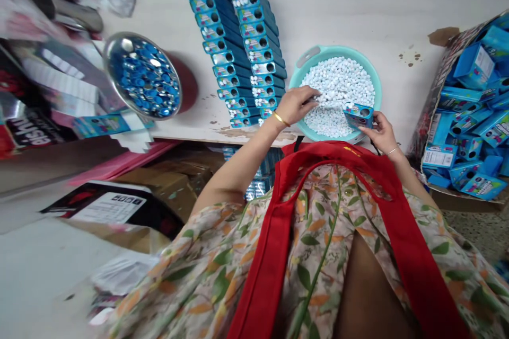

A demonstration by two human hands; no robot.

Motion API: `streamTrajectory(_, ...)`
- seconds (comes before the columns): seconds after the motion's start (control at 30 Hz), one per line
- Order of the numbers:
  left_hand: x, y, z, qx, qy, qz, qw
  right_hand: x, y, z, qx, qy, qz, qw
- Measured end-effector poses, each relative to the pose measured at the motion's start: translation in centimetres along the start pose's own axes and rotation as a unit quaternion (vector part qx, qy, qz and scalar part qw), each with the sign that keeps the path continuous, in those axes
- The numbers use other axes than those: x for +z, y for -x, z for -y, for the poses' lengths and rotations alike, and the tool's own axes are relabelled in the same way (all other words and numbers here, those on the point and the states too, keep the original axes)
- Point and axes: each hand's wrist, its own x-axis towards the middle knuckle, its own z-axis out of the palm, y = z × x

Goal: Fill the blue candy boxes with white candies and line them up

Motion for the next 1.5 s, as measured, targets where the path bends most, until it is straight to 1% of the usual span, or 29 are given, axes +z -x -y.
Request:
streamTrajectory(0.07,-2.4,1.1,-0.7,0.032,-0.024,-0.007,0.999,0.5,-0.3,0.0,-0.029,0.044,-0.028,0.998)
streamTrajectory(0.13,-4.3,1.7,-2.0,0.058,-0.051,-0.003,0.997,1.0,-0.7,0.2,-0.066,0.084,-0.043,0.993)
streamTrajectory(0.23,-6.2,1.8,-4.6,0.080,-0.096,0.014,0.992,1.7,-1.3,0.9,-0.125,0.141,-0.035,0.981)
streamTrajectory(0.3,-6.6,1.6,-6.4,0.088,-0.127,0.028,0.988,2.2,-1.5,1.2,-0.149,0.172,-0.025,0.974)
streamTrajectory(0.37,-6.6,1.4,-8.4,0.091,-0.156,0.034,0.983,2.6,-1.4,1.2,-0.156,0.193,-0.026,0.968)
streamTrajectory(0.43,-6.4,1.5,-10.3,0.089,-0.179,0.028,0.979,2.8,-1.3,1.1,-0.155,0.209,-0.035,0.965)
streamTrajectory(0.5,-6.2,1.7,-11.6,0.085,-0.192,0.015,0.978,2.9,-1.2,0.8,-0.152,0.216,-0.043,0.963)
streamTrajectory(0.57,-6.3,1.8,-11.8,0.073,-0.200,0.000,0.977,2.8,-1.1,0.5,-0.151,0.215,-0.052,0.963)
streamTrajectory(0.6,-6.3,1.7,-11.4,0.062,-0.206,-0.008,0.977,2.6,-1.1,0.4,-0.150,0.213,-0.057,0.964)
streamTrajectory(0.63,-6.4,1.5,-10.5,0.048,-0.214,-0.016,0.976,2.4,-1.0,0.2,-0.148,0.211,-0.064,0.964)
streamTrajectory(0.7,-6.0,0.8,-7.7,0.007,-0.232,-0.015,0.973,1.8,-0.9,0.0,-0.139,0.205,-0.078,0.966)
streamTrajectory(0.77,-4.6,-0.4,-4.3,-0.040,-0.234,0.011,0.971,1.2,-0.6,-0.2,-0.124,0.190,-0.095,0.969)
streamTrajectory(0.8,-3.4,-1.1,-2.7,-0.061,-0.229,0.034,0.971,0.8,-0.5,-0.4,-0.116,0.179,-0.103,0.971)
streamTrajectory(0.87,-0.2,-2.7,-0.6,-0.084,-0.211,0.083,0.970,0.1,-0.4,-0.5,-0.103,0.157,-0.120,0.975)
streamTrajectory(0.9,1.6,-3.5,-0.1,-0.087,-0.196,0.103,0.971,-0.3,-0.4,-0.6,-0.098,0.148,-0.127,0.976)
streamTrajectory(0.97,5.2,-4.9,-0.3,-0.082,-0.152,0.127,0.977,-1.0,-0.4,-0.6,-0.088,0.136,-0.138,0.977)
streamTrajectory(1.03,8.1,-5.9,-1.1,-0.072,-0.089,0.123,0.986,-1.5,-0.4,-0.5,-0.075,0.126,-0.148,0.978)
streamTrajectory(1.1,9.6,-6.2,-1.7,-0.068,-0.031,0.111,0.991,-1.8,-0.5,-0.5,-0.062,0.115,-0.161,0.978)
streamTrajectory(1.13,9.7,-6.1,-1.8,-0.069,-0.007,0.106,0.992,-2.0,-0.5,-0.5,-0.056,0.110,-0.167,0.978)
streamTrajectory(1.2,9.0,-5.2,-1.4,-0.065,0.023,0.096,0.993,-2.1,-0.5,-0.6,-0.049,0.105,-0.176,0.978)
streamTrajectory(1.27,7.2,-3.8,-0.9,-0.046,0.032,0.084,0.995,-2.2,-0.6,-0.8,-0.049,0.104,-0.180,0.977)
streamTrajectory(1.33,4.6,-2.2,-0.6,-0.013,0.029,0.066,0.997,-2.1,-0.7,-0.8,-0.053,0.107,-0.179,0.977)
streamTrajectory(1.4,1.8,-0.8,-1.1,0.022,0.017,0.042,0.999,-1.9,-0.9,-0.7,-0.064,0.119,-0.173,0.976)
streamTrajectory(1.5,-2.3,0.4,-3.1,0.058,-0.020,0.012,0.998,-1.2,-1.2,0.1,-0.099,0.157,-0.145,0.972)
